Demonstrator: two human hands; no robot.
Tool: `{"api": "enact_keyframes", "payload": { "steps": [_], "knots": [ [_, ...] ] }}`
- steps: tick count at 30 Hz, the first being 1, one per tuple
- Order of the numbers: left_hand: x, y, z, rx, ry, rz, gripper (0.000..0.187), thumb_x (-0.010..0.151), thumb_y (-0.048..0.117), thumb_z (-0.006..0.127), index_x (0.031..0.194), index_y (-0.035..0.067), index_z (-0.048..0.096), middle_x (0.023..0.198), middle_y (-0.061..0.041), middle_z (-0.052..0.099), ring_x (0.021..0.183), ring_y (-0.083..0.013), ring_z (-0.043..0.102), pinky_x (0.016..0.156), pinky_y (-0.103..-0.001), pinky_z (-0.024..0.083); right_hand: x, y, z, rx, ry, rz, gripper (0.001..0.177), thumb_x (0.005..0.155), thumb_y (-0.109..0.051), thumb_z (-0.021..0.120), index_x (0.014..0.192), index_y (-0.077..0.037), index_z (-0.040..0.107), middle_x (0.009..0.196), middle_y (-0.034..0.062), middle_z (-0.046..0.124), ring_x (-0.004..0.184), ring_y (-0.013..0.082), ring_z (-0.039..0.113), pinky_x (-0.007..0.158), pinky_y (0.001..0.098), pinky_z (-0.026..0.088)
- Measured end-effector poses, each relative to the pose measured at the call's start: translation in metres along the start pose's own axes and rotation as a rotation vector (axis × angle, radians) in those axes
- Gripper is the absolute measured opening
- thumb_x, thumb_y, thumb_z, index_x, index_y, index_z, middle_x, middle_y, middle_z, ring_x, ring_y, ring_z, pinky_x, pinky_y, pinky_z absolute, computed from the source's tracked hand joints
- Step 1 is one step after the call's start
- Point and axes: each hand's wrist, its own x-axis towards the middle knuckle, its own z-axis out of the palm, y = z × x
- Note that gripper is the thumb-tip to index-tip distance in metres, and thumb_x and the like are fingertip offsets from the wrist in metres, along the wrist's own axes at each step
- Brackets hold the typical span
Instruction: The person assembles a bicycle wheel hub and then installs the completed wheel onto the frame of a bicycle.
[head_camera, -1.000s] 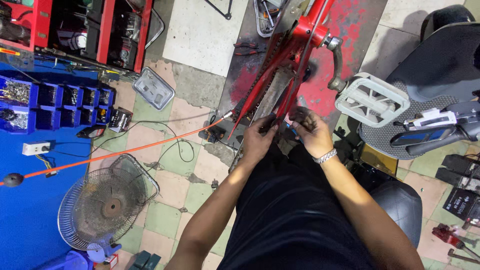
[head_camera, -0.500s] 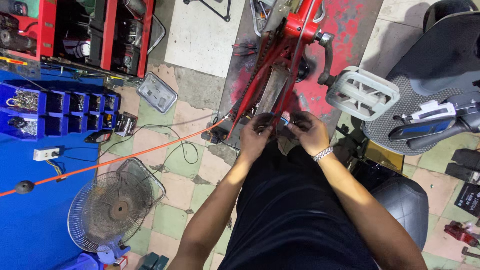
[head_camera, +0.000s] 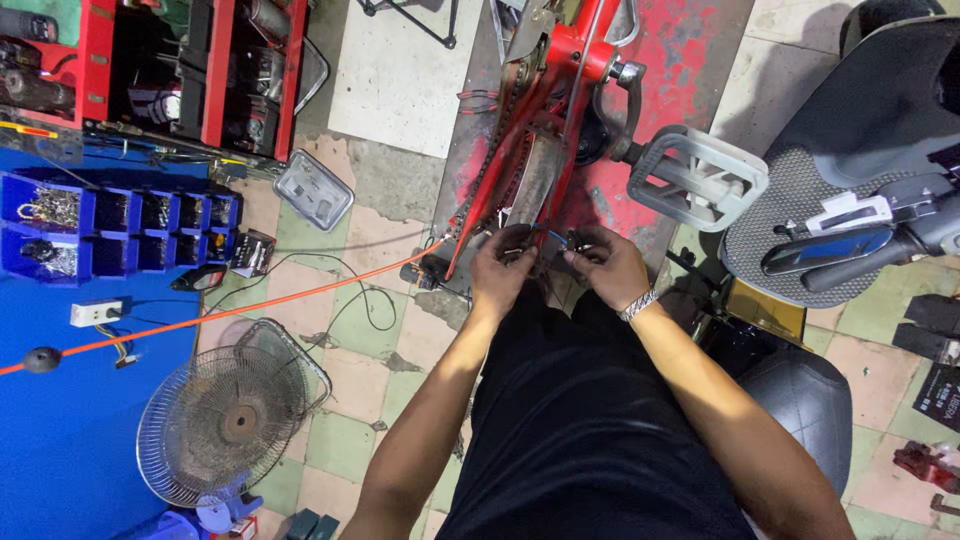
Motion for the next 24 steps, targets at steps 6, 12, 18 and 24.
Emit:
{"api": "enact_keyframes", "payload": {
  "steps": [6,12,18,24],
  "knots": [
    [-0.002,0.005,0.002,-0.061,0.017,-0.088,0.032,0.092,0.007,0.072,0.121,-0.001,0.066,0.111,-0.011,0.075,0.097,-0.0149,0.073,0.081,-0.031,0.062,0.001,-0.002,-0.002,-0.029,-0.015,-0.109,0.04,0.088,-0.011,0.079,0.122,0.002,0.065,0.1,0.0083,0.076,0.088,0.0116,0.072,0.071,0.0248,0.058],
    [0.001,-0.004,0.004,-0.072,0.085,-0.173,0.03,0.094,0.003,0.069,0.123,-0.001,0.062,0.102,-0.017,0.077,0.079,-0.0161,0.067,0.067,-0.03,0.054,-0.002,-0.007,-0.003,0.063,-0.052,0.029,0.038,0.088,-0.009,0.076,0.123,0.001,0.064,0.107,0.0107,0.074,0.089,0.0165,0.071,0.068,0.0325,0.057],
    [0.01,-0.028,0.008,-0.49,-0.038,-0.221,0.014,0.1,-0.002,0.064,0.114,-0.002,0.061,0.097,-0.013,0.072,0.077,-0.0166,0.067,0.068,-0.029,0.055,0.0,-0.002,0.001,0.339,-0.17,-0.079,0.036,0.094,-0.003,0.068,0.128,0.002,0.058,0.118,0.0121,0.071,0.108,0.0166,0.07,0.092,0.0311,0.058],
    [-0.002,-0.024,0.008,-0.317,-0.08,-0.143,0.027,0.093,-0.003,0.069,0.12,0.0,0.064,0.1,-0.008,0.072,0.085,-0.016,0.065,0.076,-0.03,0.056,-0.001,0.0,0.002,0.376,-0.197,-0.105,0.033,0.097,-0.003,0.067,0.128,0.002,0.059,0.118,0.0126,0.07,0.108,0.0166,0.068,0.094,0.0318,0.058]
  ]
}}
